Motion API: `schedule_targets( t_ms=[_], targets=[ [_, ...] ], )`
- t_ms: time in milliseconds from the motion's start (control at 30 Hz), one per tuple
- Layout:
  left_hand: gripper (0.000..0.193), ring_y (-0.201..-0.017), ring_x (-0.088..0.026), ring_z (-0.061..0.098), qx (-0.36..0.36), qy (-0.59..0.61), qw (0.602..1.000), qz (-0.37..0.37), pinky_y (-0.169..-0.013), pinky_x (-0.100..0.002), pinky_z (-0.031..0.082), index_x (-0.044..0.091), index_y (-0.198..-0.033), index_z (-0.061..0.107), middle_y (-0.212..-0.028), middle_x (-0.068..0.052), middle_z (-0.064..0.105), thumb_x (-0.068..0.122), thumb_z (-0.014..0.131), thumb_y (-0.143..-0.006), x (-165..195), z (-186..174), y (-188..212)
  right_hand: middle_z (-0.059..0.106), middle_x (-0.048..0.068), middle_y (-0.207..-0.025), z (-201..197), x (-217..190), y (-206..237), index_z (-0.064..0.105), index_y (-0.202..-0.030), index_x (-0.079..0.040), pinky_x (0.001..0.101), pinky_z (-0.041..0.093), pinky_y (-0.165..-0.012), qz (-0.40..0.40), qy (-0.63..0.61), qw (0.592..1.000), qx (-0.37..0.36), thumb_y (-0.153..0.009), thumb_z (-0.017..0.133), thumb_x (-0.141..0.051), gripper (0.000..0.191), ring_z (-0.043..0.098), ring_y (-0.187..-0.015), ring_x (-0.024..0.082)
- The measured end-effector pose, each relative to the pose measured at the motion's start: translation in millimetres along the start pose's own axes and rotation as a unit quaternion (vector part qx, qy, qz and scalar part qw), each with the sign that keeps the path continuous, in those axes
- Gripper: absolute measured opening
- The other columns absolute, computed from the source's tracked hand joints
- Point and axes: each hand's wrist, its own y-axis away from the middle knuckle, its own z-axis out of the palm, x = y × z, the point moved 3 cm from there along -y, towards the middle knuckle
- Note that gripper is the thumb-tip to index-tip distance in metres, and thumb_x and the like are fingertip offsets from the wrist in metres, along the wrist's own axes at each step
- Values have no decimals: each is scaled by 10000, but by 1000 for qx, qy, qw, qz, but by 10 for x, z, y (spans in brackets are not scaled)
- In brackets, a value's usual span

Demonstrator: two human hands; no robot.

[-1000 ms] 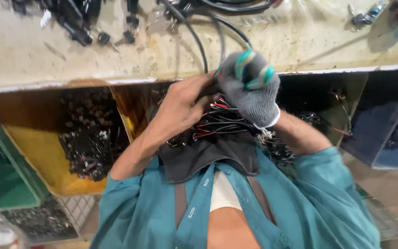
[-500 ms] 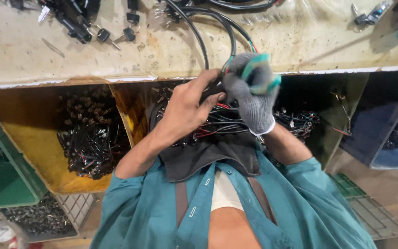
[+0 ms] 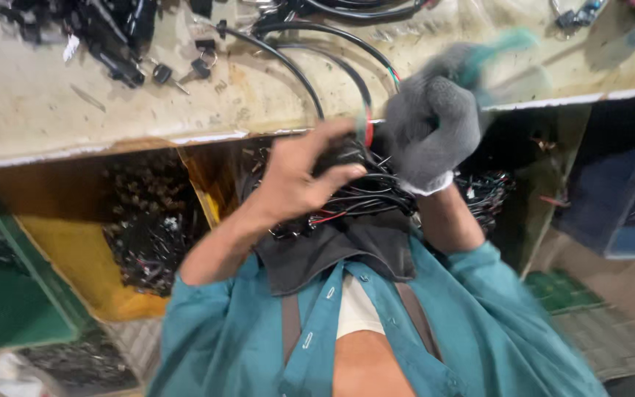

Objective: The person repeatedly picks up black wire harnesses from a workbench, uses a pair of pliers to cut the black outer sheath near the connector end, and then drops the cut pieces onto the bench. The person continues this process for multiple harnesses throughout the clip.

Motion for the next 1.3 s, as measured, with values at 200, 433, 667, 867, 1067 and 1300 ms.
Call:
schedule_targets(
  t_ms=[200, 433, 667, 867, 1067, 1300],
  targets=[
    [416, -1102, -199, 730, -195, 213, 956, 52, -947, -343, 606, 104, -1382, 498, -1233, -95, 643, 256, 584, -1005, 1075, 806, -529, 657, 130, -994, -77, 424, -188, 622, -1153, -86, 414, 506, -599, -208, 663, 697, -179, -895, 803, -90, 315, 663, -769, 286],
    [476, -1305, -248, 604, -285, 214, 889, 288, -1109, -341, 538, 138, -1553, 333, -1456, -115, 522, 116, 516, -1114, 690, 1533, -121, 689, 95, -1109, -330, 419, -270, 640, -1220, -84, 331, 609, -782, -176, 539, 797, -209, -1038, 811, -77, 249, 737, -960, 226],
    [569, -999, -395, 650, -199, -377, 897, 117, -782, -440, 570, 80, -1354, 584, -1177, -240, 584, 37, 626, -788, -42, 256, 577, 735, 77, -1039, -586, 150, -245, 675, -1139, -92, 365, 608, -798, -59, 471, 857, -199, -1011, 803, -111, 182, 748, -904, 230],
    [157, -818, -232, 733, -50, -405, 895, 182, -653, -384, 555, 244, -1030, 736, -1012, -34, 785, 246, 710, -876, 155, -265, 400, 679, 125, -976, -157, 42, -217, 677, -1054, -99, 410, 541, -634, -132, 608, 735, -269, -984, 843, -237, 227, 696, -766, 285],
    [486, -1116, -330, 632, 281, -625, 727, 45, -778, -427, 571, 11, -1300, 593, -1206, -182, 639, 434, 700, -1084, -839, -1267, -525, 656, 121, -939, -309, 192, -160, 623, -1069, -100, 421, 503, -560, -114, 662, 686, -281, -1019, 796, -240, 228, 676, -693, 297],
    [428, -836, -152, 623, 299, 43, 953, 5, -711, -326, 561, 75, -1376, 584, -981, -71, 651, 325, 641, -1034, -610, -1070, -213, 694, 187, -945, -272, 99, -331, 552, -1117, -34, 387, 563, -651, -142, 480, 814, -296, -949, 753, -133, 280, 699, -784, 324]
  ],
)
